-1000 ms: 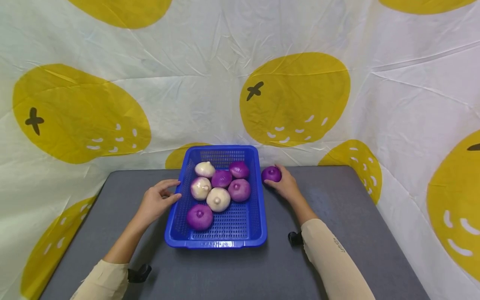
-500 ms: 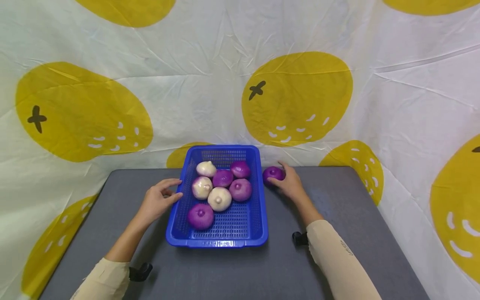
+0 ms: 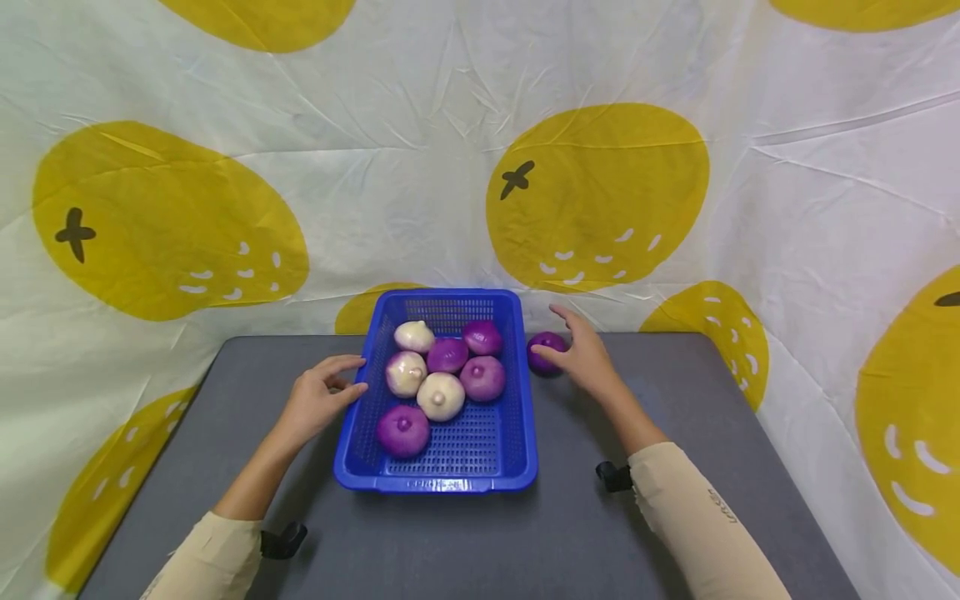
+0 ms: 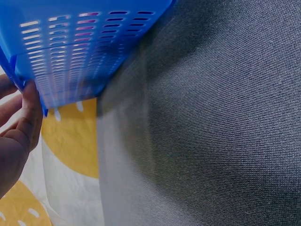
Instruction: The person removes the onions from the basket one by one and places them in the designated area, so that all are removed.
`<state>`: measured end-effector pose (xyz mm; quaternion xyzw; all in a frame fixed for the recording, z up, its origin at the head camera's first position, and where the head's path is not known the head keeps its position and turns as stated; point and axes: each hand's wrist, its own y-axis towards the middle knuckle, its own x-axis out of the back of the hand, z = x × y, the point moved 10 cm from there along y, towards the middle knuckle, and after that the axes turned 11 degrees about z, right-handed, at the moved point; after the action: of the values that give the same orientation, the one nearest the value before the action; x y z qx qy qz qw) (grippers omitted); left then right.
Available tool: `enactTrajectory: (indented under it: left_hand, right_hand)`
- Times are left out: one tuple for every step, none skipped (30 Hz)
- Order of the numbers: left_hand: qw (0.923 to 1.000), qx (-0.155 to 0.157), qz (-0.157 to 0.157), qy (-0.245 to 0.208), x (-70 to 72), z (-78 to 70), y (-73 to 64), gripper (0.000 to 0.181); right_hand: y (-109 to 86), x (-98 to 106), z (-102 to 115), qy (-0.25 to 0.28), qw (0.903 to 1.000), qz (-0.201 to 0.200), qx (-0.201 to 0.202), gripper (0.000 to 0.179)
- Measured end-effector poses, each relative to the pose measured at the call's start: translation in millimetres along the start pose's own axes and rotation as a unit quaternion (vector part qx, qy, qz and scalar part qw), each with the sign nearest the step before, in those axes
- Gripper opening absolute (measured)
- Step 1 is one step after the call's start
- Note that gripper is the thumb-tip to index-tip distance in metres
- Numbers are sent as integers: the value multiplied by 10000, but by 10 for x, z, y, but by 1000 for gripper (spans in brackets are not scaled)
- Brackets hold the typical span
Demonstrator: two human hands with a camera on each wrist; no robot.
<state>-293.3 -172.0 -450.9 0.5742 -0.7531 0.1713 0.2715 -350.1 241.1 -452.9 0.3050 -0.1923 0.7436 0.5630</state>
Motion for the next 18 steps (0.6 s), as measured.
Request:
enactTrajectory:
  left_hand:
    - [10000, 1, -11, -3, 3, 2, -1, 42]
    - [10000, 10, -13, 0, 5, 4, -3, 42]
    - [10000, 20, -12, 10, 7, 6, -4, 41]
    - [10000, 27, -14, 20, 10, 7, -5, 41]
    - [10000, 33, -16, 31, 13, 8, -5, 41]
    - [10000, 29, -17, 37, 17, 8, -5, 41]
    - [10000, 30, -8, 35, 18, 7, -4, 42]
    - [10000, 26, 7, 46, 20, 7, -5, 42]
    - [10000, 22, 2, 45, 24, 9, -5, 42]
    - [10000, 12, -9, 32, 28, 8, -6, 41]
    - [10000, 9, -22, 19, 32, 10, -6, 41]
    - [10000, 0, -30, 8, 33, 11, -6, 41]
    - [10000, -14, -29, 17, 32, 10, -5, 41]
    - [10000, -28, -25, 37, 29, 9, -4, 41]
    - [10000, -41, -21, 36, 24, 8, -2, 41]
    - [10000, -61, -11, 32, 19, 5, -2, 41]
    - [10000, -64, 2, 25, 14, 7, -2, 41]
    - [10000, -75, 9, 9, 11, 6, -3, 41]
  right_hand:
    - [4, -4, 63, -9, 9999, 24, 109, 81]
    - [6, -9, 126, -21, 9998, 54, 208, 81]
    - [9, -15, 181, -38, 9996, 86, 283, 80]
    - [13, -22, 234, -38, 9993, 117, 346, 80]
    - [18, -28, 283, -30, 9991, 148, 398, 80]
    - [25, -33, 327, -6, 9989, 171, 436, 79]
    - [32, -40, 371, 2, 9987, 210, 465, 79]
    - [40, -47, 415, 21, 9985, 254, 487, 79]
    - [51, -54, 459, 28, 9983, 294, 510, 78]
    - [63, -61, 506, 28, 9980, 338, 541, 78]
    - [77, -70, 553, 12, 9976, 385, 574, 78]
    - [92, -77, 602, 14, 9971, 438, 615, 78]
    - [106, -86, 648, 15, 9966, 496, 652, 78]
    - [121, -95, 692, 11, 9961, 553, 687, 78]
    - [135, -102, 738, -7, 9956, 602, 721, 78]
    - [152, -113, 784, -27, 9949, 661, 756, 78]
    - [169, -129, 828, -47, 9942, 737, 777, 79]
    - [187, -150, 872, -67, 9934, 825, 795, 79]
